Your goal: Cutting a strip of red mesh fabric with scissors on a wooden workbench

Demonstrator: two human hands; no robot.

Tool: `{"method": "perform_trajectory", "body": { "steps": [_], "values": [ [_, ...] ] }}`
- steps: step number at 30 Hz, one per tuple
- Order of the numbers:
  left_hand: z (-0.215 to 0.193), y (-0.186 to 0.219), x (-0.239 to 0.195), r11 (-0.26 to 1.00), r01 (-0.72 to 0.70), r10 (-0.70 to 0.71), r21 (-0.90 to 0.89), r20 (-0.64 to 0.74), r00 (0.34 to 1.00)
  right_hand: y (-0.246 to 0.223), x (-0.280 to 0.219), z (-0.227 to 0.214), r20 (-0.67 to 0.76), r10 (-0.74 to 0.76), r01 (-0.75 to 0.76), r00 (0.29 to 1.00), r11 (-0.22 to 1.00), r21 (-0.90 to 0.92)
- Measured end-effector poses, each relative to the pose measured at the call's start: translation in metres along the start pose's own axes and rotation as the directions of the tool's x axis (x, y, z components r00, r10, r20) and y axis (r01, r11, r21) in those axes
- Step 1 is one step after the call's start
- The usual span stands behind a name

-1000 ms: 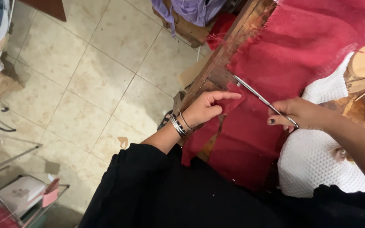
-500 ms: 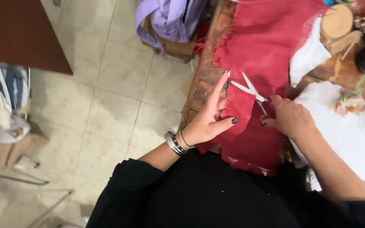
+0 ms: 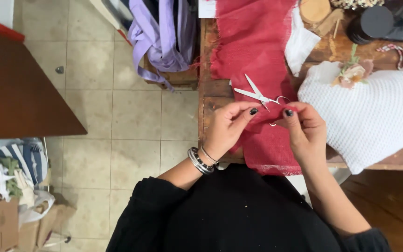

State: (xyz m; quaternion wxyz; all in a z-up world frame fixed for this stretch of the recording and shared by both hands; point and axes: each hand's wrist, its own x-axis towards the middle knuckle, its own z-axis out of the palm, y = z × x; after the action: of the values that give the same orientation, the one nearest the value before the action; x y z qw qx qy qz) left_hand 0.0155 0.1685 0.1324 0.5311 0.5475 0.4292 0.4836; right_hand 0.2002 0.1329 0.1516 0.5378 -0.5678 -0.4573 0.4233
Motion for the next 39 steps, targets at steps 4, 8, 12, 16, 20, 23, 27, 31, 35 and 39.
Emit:
{"method": "perform_trajectory", "body": {
  "steps": [4,8,12,16,20,23,27,31,35,39],
  "values": [
    [0.009,-0.009,-0.002,0.956,0.082,-0.091,-0.281,-0.020,0.996,0.023,-0.004,-0.021,-0.124,-0.140,0.128,0.982,0.987,-0.101],
    [-0.001,-0.025,0.006,0.873,0.143,-0.214,-0.466,-0.104,0.971,0.021,-0.007,-0.037,-0.217,-0.271,0.214,0.938,0.944,-0.253],
    [-0.004,-0.046,0.007,0.838,0.210,-0.266,-0.503,-0.040,0.963,0.017,-0.017,-0.058,-0.288,-0.305,0.210,0.908,0.925,-0.316],
    [0.002,-0.035,-0.004,0.956,0.125,-0.084,-0.264,0.162,0.983,0.018,-0.017,-0.069,-0.309,-0.324,0.219,0.894,0.919,-0.329],
    [0.009,-0.025,0.003,0.924,-0.273,0.145,0.267,0.416,0.897,0.017,-0.019,-0.073,-0.281,-0.318,0.217,0.905,0.916,-0.338],
    [0.022,-0.003,0.012,0.821,-0.423,0.195,0.382,0.509,0.838,0.016,-0.021,-0.073,-0.262,-0.325,0.225,0.909,0.909,-0.350],
    [0.050,0.017,0.013,0.897,-0.371,0.205,0.239,0.519,0.830,0.011,-0.028,-0.067,-0.241,-0.363,0.247,0.900,0.881,-0.403],
    [0.066,0.024,0.014,0.963,-0.242,0.182,0.114,0.387,0.904,0.008,-0.034,-0.060,-0.246,-0.390,0.243,0.887,0.849,-0.470],
    [0.057,0.017,0.018,0.998,-0.037,0.018,0.041,0.387,0.922,0.001,-0.040,-0.062,-0.270,-0.399,0.205,0.876,0.815,-0.542],
    [0.027,0.033,0.026,0.957,-0.104,-0.027,0.270,0.442,0.897,-0.009,-0.045,-0.068,-0.336,-0.378,0.102,0.863,0.780,-0.618]
  ]
}}
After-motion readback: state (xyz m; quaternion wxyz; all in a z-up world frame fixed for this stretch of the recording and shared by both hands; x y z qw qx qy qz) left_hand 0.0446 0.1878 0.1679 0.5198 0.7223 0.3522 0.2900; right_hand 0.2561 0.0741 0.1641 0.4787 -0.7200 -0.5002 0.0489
